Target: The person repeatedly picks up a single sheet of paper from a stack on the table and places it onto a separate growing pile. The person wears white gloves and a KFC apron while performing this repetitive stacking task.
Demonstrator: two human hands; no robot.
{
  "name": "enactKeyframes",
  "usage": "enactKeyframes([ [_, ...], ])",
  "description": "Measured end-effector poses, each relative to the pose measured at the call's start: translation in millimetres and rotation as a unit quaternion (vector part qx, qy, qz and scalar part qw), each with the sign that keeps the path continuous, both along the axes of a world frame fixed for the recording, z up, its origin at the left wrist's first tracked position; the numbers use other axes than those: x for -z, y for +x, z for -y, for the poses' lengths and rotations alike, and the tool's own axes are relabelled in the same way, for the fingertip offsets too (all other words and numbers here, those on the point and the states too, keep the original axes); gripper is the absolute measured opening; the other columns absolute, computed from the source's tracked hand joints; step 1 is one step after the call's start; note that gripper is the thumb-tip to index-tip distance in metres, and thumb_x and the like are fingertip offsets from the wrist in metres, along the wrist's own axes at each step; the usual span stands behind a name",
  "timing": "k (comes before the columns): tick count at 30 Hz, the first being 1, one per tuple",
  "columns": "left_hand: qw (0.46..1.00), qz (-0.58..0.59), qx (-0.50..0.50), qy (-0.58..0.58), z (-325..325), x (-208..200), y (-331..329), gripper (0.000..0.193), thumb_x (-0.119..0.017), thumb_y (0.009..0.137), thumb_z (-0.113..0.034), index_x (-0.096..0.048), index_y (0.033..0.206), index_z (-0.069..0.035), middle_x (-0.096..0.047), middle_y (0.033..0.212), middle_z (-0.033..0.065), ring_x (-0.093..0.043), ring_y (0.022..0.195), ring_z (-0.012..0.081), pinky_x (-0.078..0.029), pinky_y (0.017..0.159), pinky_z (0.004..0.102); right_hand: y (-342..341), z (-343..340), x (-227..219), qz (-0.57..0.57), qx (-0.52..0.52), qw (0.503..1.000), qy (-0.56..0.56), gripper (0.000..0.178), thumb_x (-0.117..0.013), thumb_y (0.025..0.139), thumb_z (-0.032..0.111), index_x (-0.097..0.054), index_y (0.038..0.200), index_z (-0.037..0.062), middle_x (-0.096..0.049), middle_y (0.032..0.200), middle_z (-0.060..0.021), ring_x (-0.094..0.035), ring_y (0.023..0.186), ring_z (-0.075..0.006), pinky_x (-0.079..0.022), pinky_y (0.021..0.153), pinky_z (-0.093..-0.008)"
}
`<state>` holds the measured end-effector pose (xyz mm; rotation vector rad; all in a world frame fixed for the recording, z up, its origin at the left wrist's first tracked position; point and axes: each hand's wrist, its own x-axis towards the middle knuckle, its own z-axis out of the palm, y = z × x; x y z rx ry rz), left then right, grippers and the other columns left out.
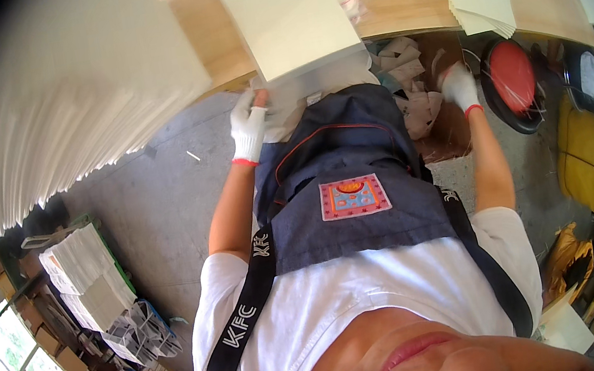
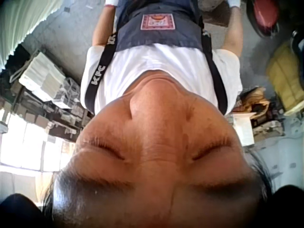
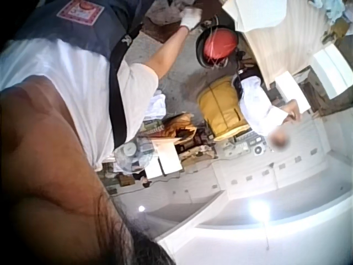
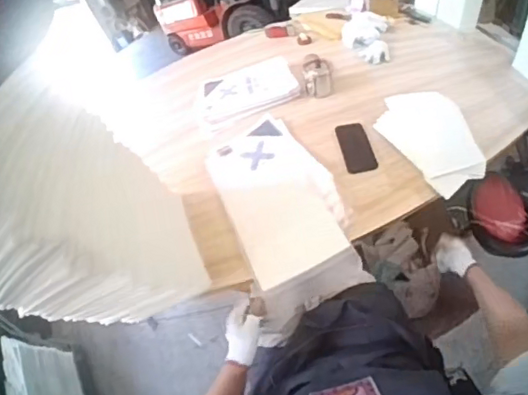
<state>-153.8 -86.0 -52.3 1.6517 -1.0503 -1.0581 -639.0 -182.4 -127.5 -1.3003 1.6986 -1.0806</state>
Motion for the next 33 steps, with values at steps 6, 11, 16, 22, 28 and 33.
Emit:
enactKeyframes([
  [6,0.767,0.511,0.071,-0.381,28.9,-21.7,-4.3,0.021,-0.069,0.062,-0.002,-0.061,0.081,-0.009,-0.063,0.094,0.0048,-0.058,0.090,0.0258,-0.050,0.070,0.0355,106.0,-16.2,-82.4,-0.353,-0.224,0.908,-0.030,0.024,-0.057,0.079,0.027,-0.055,0.095,0.0095,-0.063,0.089,-0.0136,-0.061,0.081,-0.0324,-0.048,0.070,-0.0407],
  [11,0.766,0.457,0.143,-0.429,40.6,-22.5,-7.6,0.019,-0.073,0.062,-0.008,-0.054,0.064,-0.008,-0.063,0.091,0.0028,-0.057,0.087,0.0248,-0.048,0.072,0.0357,194.9,17.2,-108.2,-0.380,-0.326,0.774,-0.387,0.035,-0.067,0.067,0.017,-0.061,0.102,0.0137,-0.058,0.100,-0.0043,-0.055,0.097,-0.0234,-0.045,0.079,-0.0339],
  [16,0.878,0.389,0.028,-0.278,24.8,3.2,-4.6,0.017,-0.068,0.071,-0.004,-0.052,0.068,-0.008,-0.057,0.077,0.0040,-0.054,0.071,0.0211,-0.046,0.066,0.0289,212.8,6.7,-74.1,-0.174,-0.230,0.926,-0.243,0.018,-0.069,0.071,0.015,-0.055,0.079,0.0061,-0.056,0.073,-0.0046,-0.056,0.070,-0.0208,-0.046,0.063,-0.0329],
  [22,0.913,-0.291,-0.254,-0.134,17.6,36.6,-35.2,0.014,-0.062,0.084,-0.012,-0.048,0.084,-0.009,-0.054,0.074,0.0000,-0.050,0.072,0.0098,-0.045,0.066,0.0259,238.8,-13.9,-54.9,0.300,0.020,0.946,0.119,0.015,-0.058,0.087,0.021,-0.051,0.084,0.0082,-0.048,0.059,0.0010,-0.043,0.041,-0.0080,-0.035,0.037,-0.0230],
  [28,0.980,-0.104,-0.162,-0.052,10.4,-4.2,-29.5,0.033,-0.055,0.090,-0.029,-0.058,0.104,0.000,-0.057,0.075,0.0010,-0.051,0.059,0.0079,-0.043,0.052,0.0229,212.2,-8.6,-49.9,0.216,-0.111,0.945,0.220,0.050,-0.041,0.089,0.056,-0.055,0.079,0.0088,-0.054,0.057,-0.0029,-0.046,0.039,-0.0111,-0.036,0.035,-0.0247],
  [33,0.947,0.252,0.034,-0.198,26.6,-145.2,-30.5,0.013,-0.058,0.083,-0.012,-0.049,0.079,-0.003,-0.049,0.065,0.0128,-0.051,0.056,0.0220,-0.040,0.053,0.0325,231.9,-17.3,-97.9,0.415,-0.180,0.872,0.189,0.025,-0.055,0.090,0.035,-0.058,0.092,0.0100,-0.049,0.057,0.0030,-0.042,0.039,-0.0069,-0.030,0.033,-0.0217],
])
